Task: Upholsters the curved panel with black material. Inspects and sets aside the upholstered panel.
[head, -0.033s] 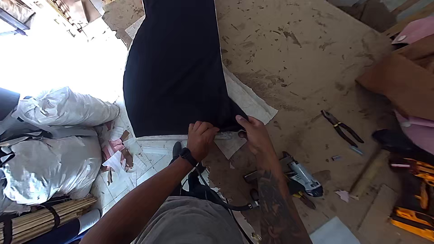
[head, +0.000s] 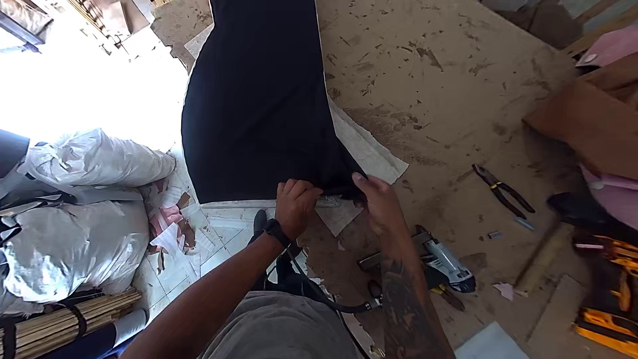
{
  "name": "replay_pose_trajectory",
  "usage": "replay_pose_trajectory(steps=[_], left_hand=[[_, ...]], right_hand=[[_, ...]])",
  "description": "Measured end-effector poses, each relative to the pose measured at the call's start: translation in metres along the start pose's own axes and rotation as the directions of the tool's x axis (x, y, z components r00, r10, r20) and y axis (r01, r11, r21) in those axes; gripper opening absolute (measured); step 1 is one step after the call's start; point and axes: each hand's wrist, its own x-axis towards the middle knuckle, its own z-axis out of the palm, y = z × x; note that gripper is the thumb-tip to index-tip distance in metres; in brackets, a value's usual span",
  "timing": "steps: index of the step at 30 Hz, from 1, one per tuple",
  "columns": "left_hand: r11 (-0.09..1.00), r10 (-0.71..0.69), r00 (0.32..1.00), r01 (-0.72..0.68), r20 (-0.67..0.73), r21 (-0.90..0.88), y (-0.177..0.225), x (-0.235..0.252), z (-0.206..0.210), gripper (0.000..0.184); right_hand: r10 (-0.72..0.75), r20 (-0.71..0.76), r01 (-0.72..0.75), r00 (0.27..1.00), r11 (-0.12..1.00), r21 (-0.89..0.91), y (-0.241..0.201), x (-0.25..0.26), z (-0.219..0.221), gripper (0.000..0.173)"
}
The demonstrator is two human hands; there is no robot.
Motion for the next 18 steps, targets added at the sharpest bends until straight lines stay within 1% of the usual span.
replay_pose_trajectory(steps=[2, 4, 5, 6, 8, 9, 10, 11, 12, 13, 14, 15, 16, 18], left_hand=[[1.000, 0.007, 1.000, -0.007, -0.012, 0.007, -0.001, 0.005, 0.001, 0.017], [1.000, 0.019, 1.000, -0.019, 0.021, 0.007, 0.001, -0.005, 0.003, 0.017], [1.000, 0.024, 0.999, -0.025, 0.031, 0.013, -0.002, -0.006, 0.005, 0.017], [0.999, 0.027, 0.999, -0.028, 0.030, 0.019, -0.004, -0.004, 0.005, 0.018], [1.000, 0.012, 1.000, -0.012, 0.026, 0.001, 0.000, -0.006, -0.001, 0.018], [1.000, 0.009, 1.000, -0.009, 0.015, -0.006, 0.003, -0.005, -0.002, 0.018], [1.000, 0.010, 1.000, -0.010, -0.004, -0.004, 0.003, -0.002, -0.001, 0.017], [1.000, 0.010, 1.000, -0.010, -0.024, -0.008, 0.004, -0.001, -0.001, 0.017], [1.000, 0.009, 0.999, -0.010, -0.040, -0.014, 0.005, -0.001, -0.001, 0.017], [1.000, 0.008, 0.999, -0.009, -0.054, -0.020, 0.006, -0.001, -0.004, 0.016], [1.000, 0.008, 0.998, -0.009, -0.066, -0.027, 0.009, 0.000, -0.007, 0.016], [0.999, 0.005, 0.997, -0.007, -0.081, -0.031, 0.012, 0.003, -0.010, 0.016], [0.999, 0.003, 0.995, -0.006, -0.101, -0.037, 0.014, 0.007, -0.014, 0.016], [0.999, -0.001, 0.989, -0.006, -0.150, -0.045, 0.017, 0.014, -0.023, 0.015]], right_hand=[[0.075, -0.054, -0.072, 0.996, 0.996, 0.059, 0.023, -0.004, -0.006, 0.036], [0.174, -0.073, -0.168, 0.982, 0.982, 0.085, 0.054, -0.004, -0.010, 0.035], [0.174, -0.085, -0.172, 0.981, 0.985, 0.033, 0.058, 0.001, -0.010, 0.035], [0.140, -0.101, -0.148, 0.985, 0.986, -0.080, 0.053, 0.005, -0.008, 0.035], [0.029, -0.130, -0.074, 0.991, 0.931, -0.358, 0.032, -0.006, -0.011, 0.039], [-0.040, -0.153, -0.033, 0.987, 0.893, -0.449, 0.021, -0.010, -0.015, 0.044], [-0.087, -0.172, -0.010, 0.981, 0.869, -0.495, 0.010, -0.012, -0.017, 0.050], [-0.080, -0.151, -0.009, 0.985, 0.859, -0.513, 0.000, -0.013, -0.017, 0.058], [-0.024, -0.084, -0.022, 0.996, 0.858, -0.513, -0.010, -0.013, -0.013, 0.066], [0.067, 0.013, -0.052, 0.998, 0.871, -0.489, -0.019, -0.007, -0.004, 0.072], [0.145, 0.113, -0.078, 0.983, 0.886, -0.458, -0.027, -0.003, 0.009, 0.073], [0.188, 0.190, -0.100, 0.964, 0.913, -0.394, -0.034, 0.000, 0.023, 0.069], [0.184, 0.251, -0.107, 0.950, 0.951, -0.291, -0.037, 0.006, 0.037, 0.059], [0.109, 0.362, -0.112, 0.926, 0.994, -0.011, -0.039, 0.019, 0.059, 0.041]])
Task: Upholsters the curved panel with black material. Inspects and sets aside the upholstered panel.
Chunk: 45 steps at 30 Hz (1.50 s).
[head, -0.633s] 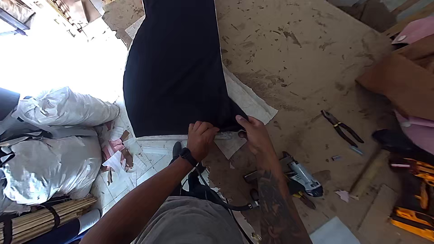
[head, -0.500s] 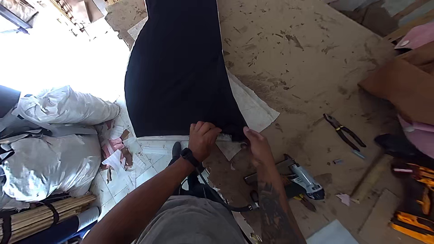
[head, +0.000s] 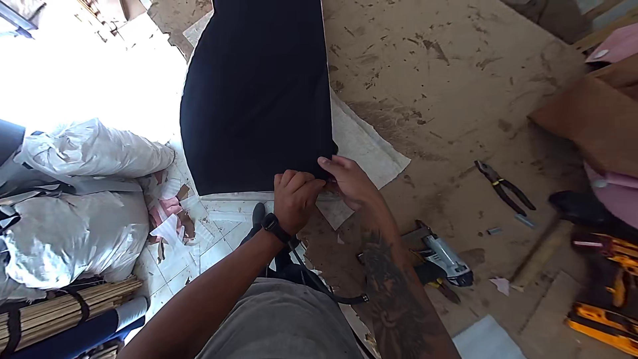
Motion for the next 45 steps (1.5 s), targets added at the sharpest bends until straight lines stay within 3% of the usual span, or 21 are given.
replay_pose_trajectory(steps=[2, 4, 6, 8, 10, 12, 16, 20, 23, 25, 27, 29, 31, 34, 37, 41, 45], left_hand=[[1.000, 0.001, 0.999, 0.000, -0.046, 0.002, 0.004, 0.009, -0.009, 0.015], [1.000, 0.002, 0.998, -0.002, -0.057, 0.002, 0.006, 0.012, -0.014, 0.014], [1.000, 0.002, 1.000, -0.002, 0.004, 0.017, 0.002, 0.003, -0.007, 0.015], [0.999, -0.013, 0.995, 0.008, 0.101, 0.048, -0.009, -0.016, 0.011, 0.017], [0.996, -0.038, 0.986, 0.025, 0.163, 0.081, -0.017, -0.029, 0.023, 0.018], [0.996, -0.066, 0.983, 0.054, 0.172, 0.075, -0.016, -0.032, 0.028, 0.019], [0.994, -0.103, 0.986, 0.097, 0.129, 0.048, -0.014, -0.029, 0.029, 0.018], [0.995, -0.096, 0.987, 0.095, 0.128, 0.018, -0.010, -0.031, 0.026, 0.016], [0.998, -0.021, 0.975, 0.034, 0.219, -0.057, 0.008, -0.039, 0.005, 0.018], [0.999, -0.029, 0.902, 0.034, 0.430, -0.004, 0.019, -0.051, -0.002, 0.032], [0.987, -0.132, 0.765, 0.042, 0.630, 0.155, 0.026, -0.053, -0.001, 0.062], [0.956, -0.236, 0.681, 0.035, 0.693, 0.291, 0.030, -0.045, 0.004, 0.075], [0.934, -0.283, 0.687, 0.038, 0.669, 0.355, 0.031, -0.033, 0.010, 0.070], [0.929, -0.292, 0.722, 0.058, 0.628, 0.365, 0.031, -0.022, 0.012, 0.066], [0.925, -0.301, 0.698, 0.048, 0.650, 0.378, 0.030, -0.028, 0.013, 0.070], [0.923, -0.306, 0.700, 0.053, 0.646, 0.380, 0.032, -0.031, 0.020, 0.070], [0.909, -0.321, 0.707, 0.042, 0.630, 0.416, 0.027, -0.031, 0.019, 0.067]], right_hand=[[-0.084, 0.066, 0.068, 0.994, 0.974, 0.215, -0.003, 0.005, 0.010, 0.033], [-0.114, 0.080, 0.085, 0.990, 0.948, 0.307, 0.003, 0.002, 0.008, 0.032], [-0.064, 0.010, 0.061, 0.998, 0.975, 0.213, 0.018, 0.002, -0.009, 0.030], [-0.032, -0.144, 0.023, 0.989, 0.998, -0.058, 0.032, -0.001, -0.023, 0.023], [-0.064, -0.256, -0.032, 0.965, 0.934, -0.355, 0.028, -0.012, -0.023, 0.021], [-0.084, -0.315, -0.084, 0.946, 0.871, -0.484, 0.021, -0.022, -0.023, 0.026], [-0.027, -0.245, -0.106, 0.969, 0.850, -0.516, 0.027, -0.026, -0.025, 0.038], [-0.039, -0.216, -0.063, 0.976, 0.895, -0.442, 0.040, -0.026, -0.029, 0.023], [-0.062, -0.242, -0.042, 0.968, 0.914, -0.404, 0.045, -0.025, -0.032, 0.024], [-0.046, -0.237, -0.054, 0.970, 0.915, -0.401, 0.048, -0.024, -0.035, 0.027], [-0.040, -0.220, -0.055, 0.975, 0.910, -0.410, 0.048, -0.024, -0.035, 0.029], [-0.044, -0.198, -0.049, 0.979, 0.895, -0.442, 0.046, -0.026, -0.036, 0.029], [-0.054, -0.195, -0.054, 0.979, 0.861, -0.507, 0.047, -0.028, -0.043, 0.030], [-0.136, -0.228, -0.036, 0.964, 0.783, -0.620, 0.053, -0.031, -0.072, 0.026], [-0.320, -0.219, 0.116, 0.922, 0.767, -0.632, 0.055, -0.039, -0.087, 0.019], [-0.512, 0.009, 0.315, 0.859, 0.515, -0.797, 0.058, -0.033, -0.056, 0.042], [-0.710, 0.144, 0.511, 0.689, 0.335, -0.792, 0.078, -0.008, -0.056, 0.016]])
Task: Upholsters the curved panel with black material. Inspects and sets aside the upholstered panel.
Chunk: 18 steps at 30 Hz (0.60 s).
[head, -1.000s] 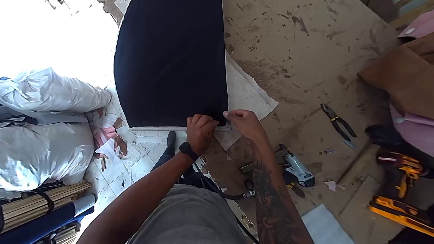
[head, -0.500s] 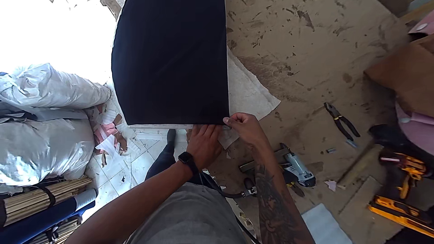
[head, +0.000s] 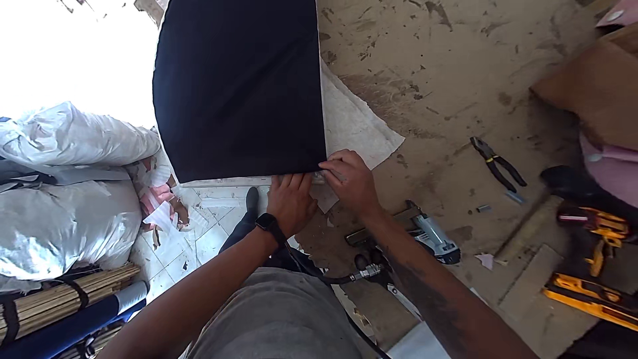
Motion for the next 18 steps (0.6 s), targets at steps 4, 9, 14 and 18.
replay_pose_trajectory(steps=[4, 9, 14, 18], left_hand=[[0.999, -0.037, 0.998, 0.037, -0.041, 0.017, -0.008, -0.007, -0.008, 0.062], [0.993, 0.017, 0.991, -0.032, -0.130, -0.117, -0.023, -0.040, -0.013, 0.058], [0.964, 0.063, 0.858, -0.185, -0.510, -0.192, -0.023, -0.017, -0.011, 0.023], [0.974, 0.081, 0.849, -0.180, -0.521, -0.141, -0.020, 0.025, 0.007, 0.021]], right_hand=[[-0.192, 0.015, 0.192, 0.981, 0.981, 0.008, 0.015, 0.002, -0.007, 0.012], [-0.311, 0.114, 0.313, 0.943, 0.950, 0.002, 0.020, 0.008, -0.014, 0.012], [-0.365, 0.143, 0.365, 0.920, 0.931, 0.030, 0.027, 0.011, -0.017, 0.011], [-0.375, 0.102, 0.373, 0.921, 0.927, 0.042, 0.024, 0.015, -0.016, 0.007]])
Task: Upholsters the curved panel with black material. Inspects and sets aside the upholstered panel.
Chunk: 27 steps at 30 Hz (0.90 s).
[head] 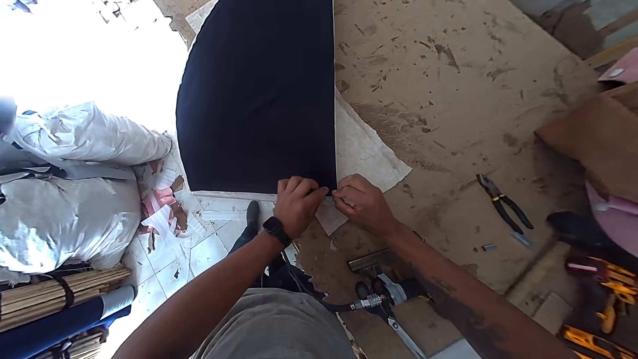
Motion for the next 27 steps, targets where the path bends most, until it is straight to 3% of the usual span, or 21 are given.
replay_pose_trajectory(steps=[2, 4, 7, 14, 24, 27], left_hand=[[1.000, -0.003, 1.000, 0.002, -0.025, -0.014, -0.002, 0.005, 0.006, 0.019], [0.999, -0.002, 0.999, 0.000, -0.052, -0.043, -0.002, 0.008, 0.010, 0.016], [0.995, 0.008, 0.995, -0.018, -0.100, -0.097, -0.003, 0.010, 0.015, 0.010], [1.000, -0.006, 1.000, 0.006, -0.029, 0.004, -0.007, 0.011, 0.000, 0.015], [0.996, 0.086, 0.994, -0.088, -0.060, -0.033, -0.013, -0.002, 0.007, 0.017], [0.992, 0.073, 0.992, -0.083, -0.104, -0.095, -0.012, -0.001, 0.011, 0.014]], right_hand=[[0.068, -0.033, -0.068, 0.997, 0.998, 0.010, -0.002, 0.000, 0.003, 0.006], [0.228, -0.057, -0.229, 0.972, 0.973, -0.009, -0.009, -0.005, 0.008, 0.010], [0.399, -0.056, -0.401, 0.915, 0.915, -0.040, -0.017, -0.005, 0.013, 0.035], [0.155, -0.137, -0.165, 0.978, 0.984, -0.062, -0.013, -0.011, 0.012, 0.016], [0.013, -0.006, -0.013, 1.000, 1.000, -0.006, 0.006, -0.012, 0.003, 0.012], [0.054, -0.017, -0.054, 0.998, 0.998, 0.013, 0.003, -0.008, 0.005, 0.010]])
